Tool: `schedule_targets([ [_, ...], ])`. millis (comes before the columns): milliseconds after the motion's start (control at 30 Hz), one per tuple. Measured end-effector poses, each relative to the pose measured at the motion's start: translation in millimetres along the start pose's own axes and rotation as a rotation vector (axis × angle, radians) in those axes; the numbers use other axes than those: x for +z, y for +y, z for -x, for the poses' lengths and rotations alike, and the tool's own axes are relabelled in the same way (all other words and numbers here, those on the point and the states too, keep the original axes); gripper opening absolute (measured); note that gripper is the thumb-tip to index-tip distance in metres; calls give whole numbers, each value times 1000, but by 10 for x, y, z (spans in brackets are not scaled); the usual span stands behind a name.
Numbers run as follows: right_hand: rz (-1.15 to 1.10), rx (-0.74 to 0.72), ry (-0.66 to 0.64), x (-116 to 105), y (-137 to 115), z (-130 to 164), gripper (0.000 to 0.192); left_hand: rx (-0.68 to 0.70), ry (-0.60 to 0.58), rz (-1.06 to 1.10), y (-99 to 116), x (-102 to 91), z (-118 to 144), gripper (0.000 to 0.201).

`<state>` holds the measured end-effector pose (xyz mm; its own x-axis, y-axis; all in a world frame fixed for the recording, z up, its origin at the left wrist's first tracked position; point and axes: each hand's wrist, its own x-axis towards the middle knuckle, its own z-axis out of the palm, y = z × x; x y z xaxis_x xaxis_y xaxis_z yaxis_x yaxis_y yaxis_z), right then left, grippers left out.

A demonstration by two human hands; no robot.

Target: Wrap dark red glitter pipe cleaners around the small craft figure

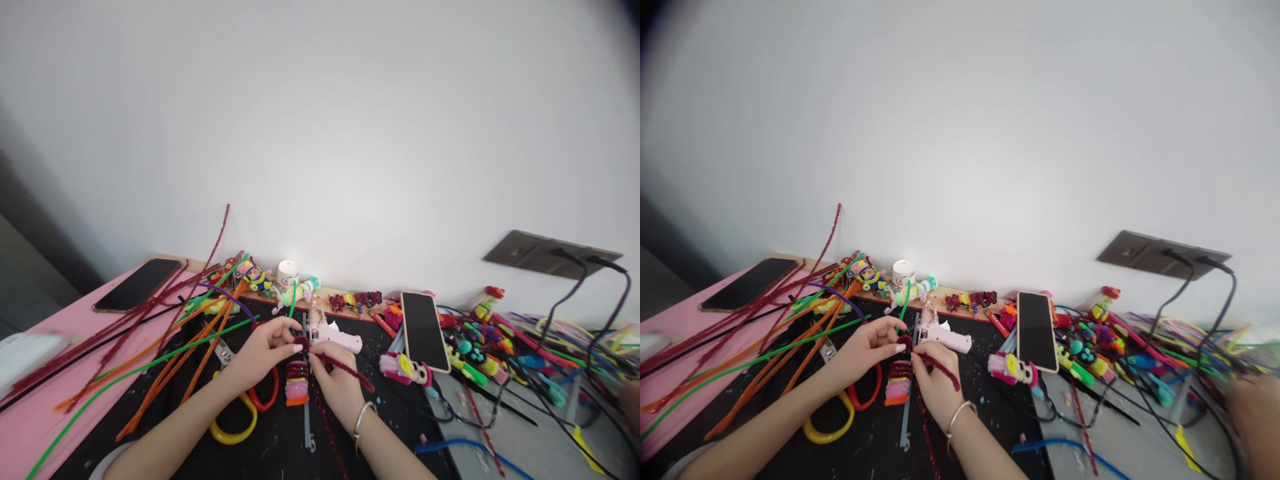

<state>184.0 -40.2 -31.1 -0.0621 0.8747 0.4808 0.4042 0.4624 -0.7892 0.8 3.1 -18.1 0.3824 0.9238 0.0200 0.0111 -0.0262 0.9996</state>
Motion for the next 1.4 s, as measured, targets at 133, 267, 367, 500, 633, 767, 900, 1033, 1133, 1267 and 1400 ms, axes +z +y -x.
schedule_targets([
  [133, 8, -10, 3, 4, 4, 0, 17, 1, -6, -14, 2, -4, -4, 26],
  [267, 14, -17, 1, 2, -5, -1, 18, -4, -9, -14, -7, -8, -3, 26],
  [367, 17, -23, 2, 1, -6, 1, 18, -7, -7, -12, -16, -8, -1, 26],
  [500, 16, -21, 1, 1, 0, 2, 18, -8, -3, -16, -18, -7, -1, 27],
  [633, 14, -16, 6, 2, 5, -2, 17, -12, -1, -11, -4, -5, -4, 27],
  [767, 24, -12, -2, 4, 8, -2, 18, -13, -4, -8, 0, -4, 2, 27],
  [900, 18, -21, 5, 8, 6, 0, 18, -13, -9, -1, -16, -6, 6, 27],
  [1033, 22, -19, 10, 8, 2, 0, 18, -8, -13, -11, -20, -9, 0, 26],
  [1133, 25, -19, 10, 4, -1, -2, 18, -8, -18, -9, -9, -8, -2, 25],
  [1267, 27, -21, 4, 0, -12, -6, 18, -2, -14, -14, -1, -4, 0, 26],
  [1400, 30, -19, -4, -5, -22, -9, 19, -8, -19, 0, -13, -3, 2, 26],
])
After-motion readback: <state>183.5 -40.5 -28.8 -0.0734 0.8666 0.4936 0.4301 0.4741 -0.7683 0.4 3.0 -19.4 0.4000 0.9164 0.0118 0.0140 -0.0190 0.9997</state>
